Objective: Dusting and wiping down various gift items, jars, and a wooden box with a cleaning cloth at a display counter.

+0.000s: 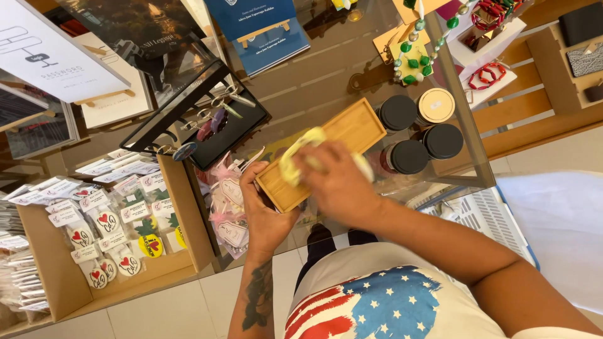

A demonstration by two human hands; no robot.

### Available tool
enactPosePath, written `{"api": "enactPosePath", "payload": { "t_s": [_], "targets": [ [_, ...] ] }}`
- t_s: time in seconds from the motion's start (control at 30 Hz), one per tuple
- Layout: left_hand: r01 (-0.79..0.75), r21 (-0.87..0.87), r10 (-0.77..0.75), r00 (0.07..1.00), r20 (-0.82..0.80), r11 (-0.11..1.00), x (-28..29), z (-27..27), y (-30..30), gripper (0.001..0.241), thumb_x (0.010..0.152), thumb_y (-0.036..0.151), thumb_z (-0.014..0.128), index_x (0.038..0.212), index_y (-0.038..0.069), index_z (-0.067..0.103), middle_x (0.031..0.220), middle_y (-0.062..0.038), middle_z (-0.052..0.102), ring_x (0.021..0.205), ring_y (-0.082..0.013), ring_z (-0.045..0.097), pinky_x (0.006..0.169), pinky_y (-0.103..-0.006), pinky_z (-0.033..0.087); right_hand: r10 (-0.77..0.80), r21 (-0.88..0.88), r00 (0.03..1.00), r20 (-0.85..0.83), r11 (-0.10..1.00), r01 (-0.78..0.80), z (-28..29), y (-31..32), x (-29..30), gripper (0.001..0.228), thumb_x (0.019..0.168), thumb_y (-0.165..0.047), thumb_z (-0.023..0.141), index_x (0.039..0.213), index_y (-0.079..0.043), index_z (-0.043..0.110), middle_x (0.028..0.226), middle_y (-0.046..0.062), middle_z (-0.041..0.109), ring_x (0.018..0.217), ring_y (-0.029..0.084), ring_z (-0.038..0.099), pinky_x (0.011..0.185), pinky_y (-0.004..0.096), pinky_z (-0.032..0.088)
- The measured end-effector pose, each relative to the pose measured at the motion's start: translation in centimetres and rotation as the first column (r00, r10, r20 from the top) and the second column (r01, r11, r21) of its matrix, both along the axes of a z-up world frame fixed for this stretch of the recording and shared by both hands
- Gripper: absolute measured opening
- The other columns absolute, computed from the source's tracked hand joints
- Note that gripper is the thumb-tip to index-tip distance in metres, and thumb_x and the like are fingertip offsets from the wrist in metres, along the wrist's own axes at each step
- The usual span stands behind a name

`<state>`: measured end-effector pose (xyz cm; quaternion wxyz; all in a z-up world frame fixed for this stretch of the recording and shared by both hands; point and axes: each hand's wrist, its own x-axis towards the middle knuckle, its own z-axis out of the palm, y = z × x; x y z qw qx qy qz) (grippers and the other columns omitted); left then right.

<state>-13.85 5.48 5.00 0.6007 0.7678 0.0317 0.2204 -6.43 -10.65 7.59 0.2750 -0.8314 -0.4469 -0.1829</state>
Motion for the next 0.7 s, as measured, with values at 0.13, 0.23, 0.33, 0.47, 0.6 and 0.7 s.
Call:
{"api": "enactPosePath", "payload": {
  "t_s": [0.13, 0.23, 0.33, 0.47, 0.6, 0.7],
  "targets": [
    [-0.020, -0.023, 0.020, 1.000, -0.013, 1.000, -0.3, -0.2, 0.9, 0.080, 0.051, -0.011, 0.069, 0.126, 0.000, 0.045, 0.127, -0.019, 0.050, 0.128, -0.0341, 0.051, 0.113, -0.0515, 0.038, -0.131, -0.005, 0.991, -0.005, 0.991, 0.131, 0.0, -1.5, 1.2, 0.027, 0.096, -0.015, 0.065, 0.118, -0.001, 0.072, 0.115, 0.016, 0.064, 0.111, 0.031, 0.062, 0.099, 0.045, 0.043],
    [0.022, -0.007, -0.022, 1.000, 0.000, 1.000, -0.2, 0.3, 0.1, 0.080, 0.051, -0.010, 0.074, 0.125, 0.000, 0.045, 0.127, -0.019, 0.050, 0.127, -0.0343, 0.052, 0.115, -0.0490, 0.038, -0.067, 0.006, 0.997, -0.029, 0.998, 0.067, 1.4, 0.2, -0.3, 0.023, 0.095, -0.014, 0.063, 0.111, 0.000, 0.073, 0.108, 0.015, 0.063, 0.112, 0.030, 0.062, 0.096, 0.047, 0.043],
    [0.041, -0.049, -0.042, 0.999, -0.006, 0.998, -0.1, 0.0, -0.3, 0.081, 0.053, -0.008, 0.077, 0.126, 0.000, 0.044, 0.127, -0.020, 0.050, 0.128, -0.0345, 0.051, 0.115, -0.0466, 0.037, 0.041, 0.043, 0.998, -0.047, 0.998, -0.039, 2.1, 1.9, -1.8, 0.028, 0.094, -0.014, 0.063, 0.116, 0.000, 0.072, 0.113, 0.017, 0.063, 0.111, 0.032, 0.061, 0.097, 0.049, 0.044],
    [0.044, -0.069, -0.045, 0.999, -0.013, 0.997, -0.2, -0.3, 0.4, 0.083, 0.054, -0.007, 0.083, 0.127, 0.001, 0.044, 0.130, -0.019, 0.050, 0.129, -0.0332, 0.051, 0.116, -0.0450, 0.037, 0.088, 0.029, 0.995, -0.040, 0.996, -0.087, 2.2, 1.7, -2.9, 0.029, 0.092, -0.014, 0.063, 0.119, -0.004, 0.069, 0.122, 0.014, 0.058, 0.110, 0.035, 0.056, 0.084, 0.045, 0.048],
    [0.031, -0.065, -0.031, 1.000, 0.007, 0.997, -0.5, 0.5, 0.6, 0.083, 0.053, -0.004, 0.083, 0.126, 0.002, 0.044, 0.128, -0.018, 0.050, 0.126, -0.0323, 0.051, 0.116, -0.0486, 0.036, 0.179, -0.044, 0.981, -0.076, 0.982, -0.183, 2.3, -0.7, -3.2, 0.033, 0.086, -0.012, 0.061, 0.117, -0.010, 0.070, 0.123, 0.010, 0.059, 0.107, 0.033, 0.054, 0.089, 0.044, 0.046],
    [0.033, -0.033, -0.033, 0.999, 0.010, 0.999, -0.6, -0.4, 1.1, 0.080, 0.051, -0.007, 0.078, 0.125, 0.000, 0.046, 0.126, -0.020, 0.050, 0.126, -0.0356, 0.051, 0.115, -0.0503, 0.037, 0.162, -0.090, 0.981, -0.111, 0.981, -0.172, 1.9, -2.9, -1.4, 0.023, 0.085, -0.010, 0.060, 0.105, -0.008, 0.073, 0.115, 0.009, 0.062, 0.103, 0.030, 0.058, 0.094, 0.043, 0.044]
  ]
}}
